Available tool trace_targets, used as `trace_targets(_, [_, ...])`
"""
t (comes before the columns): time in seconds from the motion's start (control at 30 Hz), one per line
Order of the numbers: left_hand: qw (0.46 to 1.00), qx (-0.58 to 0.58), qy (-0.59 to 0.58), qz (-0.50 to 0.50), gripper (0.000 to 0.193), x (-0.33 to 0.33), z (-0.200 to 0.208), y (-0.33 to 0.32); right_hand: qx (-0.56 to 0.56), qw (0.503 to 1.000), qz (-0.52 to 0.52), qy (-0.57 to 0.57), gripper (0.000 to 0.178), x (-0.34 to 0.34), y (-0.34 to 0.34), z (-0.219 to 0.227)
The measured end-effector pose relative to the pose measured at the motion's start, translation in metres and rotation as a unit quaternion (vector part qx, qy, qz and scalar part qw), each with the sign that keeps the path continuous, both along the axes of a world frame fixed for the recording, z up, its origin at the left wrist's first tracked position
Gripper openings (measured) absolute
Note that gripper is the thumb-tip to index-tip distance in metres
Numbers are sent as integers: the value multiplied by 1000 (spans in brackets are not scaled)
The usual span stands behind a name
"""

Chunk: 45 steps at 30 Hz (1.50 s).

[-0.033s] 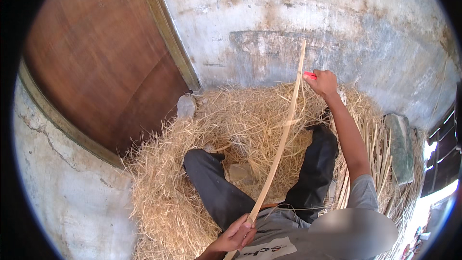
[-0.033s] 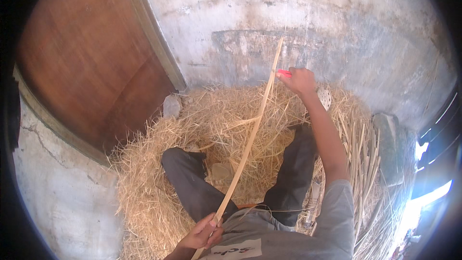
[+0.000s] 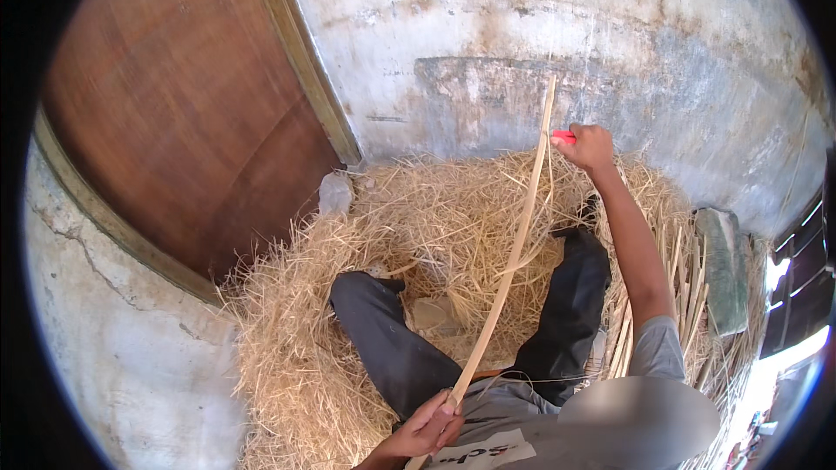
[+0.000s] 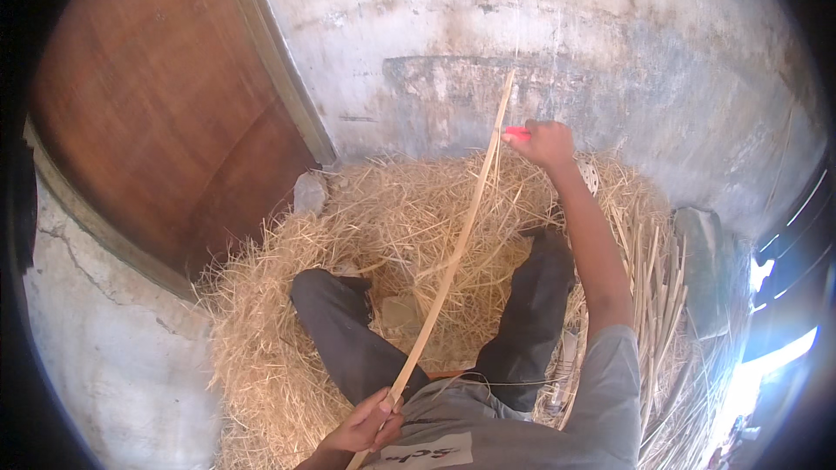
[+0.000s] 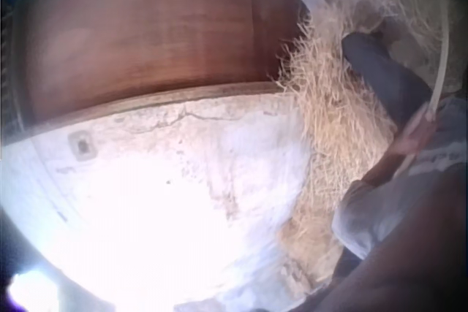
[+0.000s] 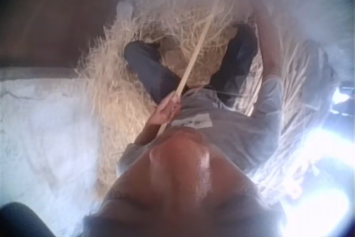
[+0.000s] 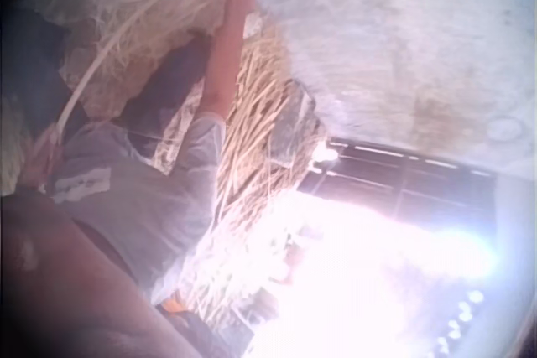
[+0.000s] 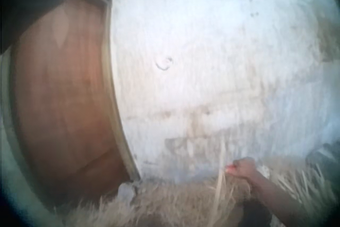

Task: The person sits on a bed of straw and uses a red utility knife to shave the surface of a long bamboo pole. They hold the pole with their left hand and scrape the knife along its length with their right hand, removing thin strips of material.

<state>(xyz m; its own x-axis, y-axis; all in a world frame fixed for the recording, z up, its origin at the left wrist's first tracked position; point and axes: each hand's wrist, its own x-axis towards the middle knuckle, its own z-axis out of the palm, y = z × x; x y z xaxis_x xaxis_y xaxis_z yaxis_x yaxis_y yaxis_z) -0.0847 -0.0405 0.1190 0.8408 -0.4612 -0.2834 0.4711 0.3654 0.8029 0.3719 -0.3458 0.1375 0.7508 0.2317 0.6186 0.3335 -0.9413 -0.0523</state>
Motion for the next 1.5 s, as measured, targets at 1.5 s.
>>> trace_targets(1.5, [980, 110, -97, 138, 25, 47, 13, 3, 97, 947, 305, -20, 69, -180, 128, -38])
